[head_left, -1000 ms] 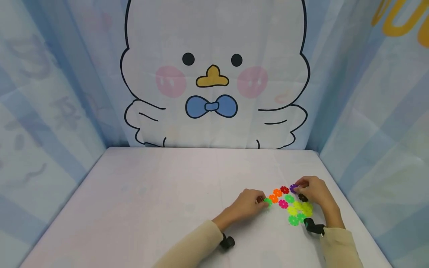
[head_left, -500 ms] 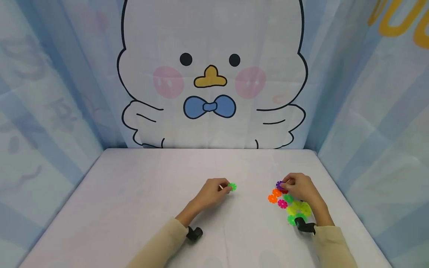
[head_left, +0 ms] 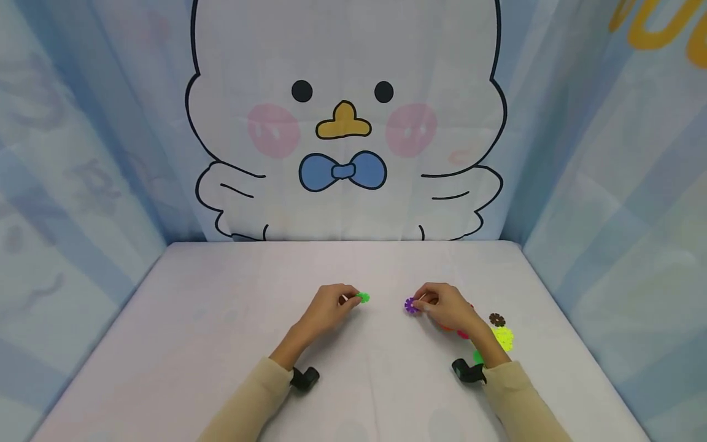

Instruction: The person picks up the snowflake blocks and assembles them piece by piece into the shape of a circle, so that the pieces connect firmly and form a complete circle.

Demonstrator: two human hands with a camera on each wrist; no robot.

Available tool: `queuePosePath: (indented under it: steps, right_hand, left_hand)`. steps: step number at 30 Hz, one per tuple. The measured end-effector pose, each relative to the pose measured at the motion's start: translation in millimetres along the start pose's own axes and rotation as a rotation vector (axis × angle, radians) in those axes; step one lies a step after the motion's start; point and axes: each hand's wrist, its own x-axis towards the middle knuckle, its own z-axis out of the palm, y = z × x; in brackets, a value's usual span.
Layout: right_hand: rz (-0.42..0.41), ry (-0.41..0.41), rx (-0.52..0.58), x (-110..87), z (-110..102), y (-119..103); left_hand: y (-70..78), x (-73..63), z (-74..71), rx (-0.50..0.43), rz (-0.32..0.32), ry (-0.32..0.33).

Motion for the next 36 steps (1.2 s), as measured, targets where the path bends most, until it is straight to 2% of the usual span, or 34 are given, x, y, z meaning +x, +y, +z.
queuePosePath:
  steps: [13,17,22,36]
  right_hand:
    - [-0.062,-0.059,0.083,23.0,34,-36]
    - [-0.091,-0.073,0.109,29.7,37,-39]
    - [-0.088,-0.097,0.142,33.7,41,-42]
    - [-0.101,-0.113,0.161,37.0,47,-46]
  left_hand:
    - [-9.7,-3.1,-7.8,0.014,-0.01,0.005]
    - [-10.7,-2.0,-8.0,0.029,0.002,0.013]
    - [-12.7,-0.6,-7.1,0.046,0.022,0.01]
    - [-13.7,0.6,-7.0,0.015,0.051,-0.012]
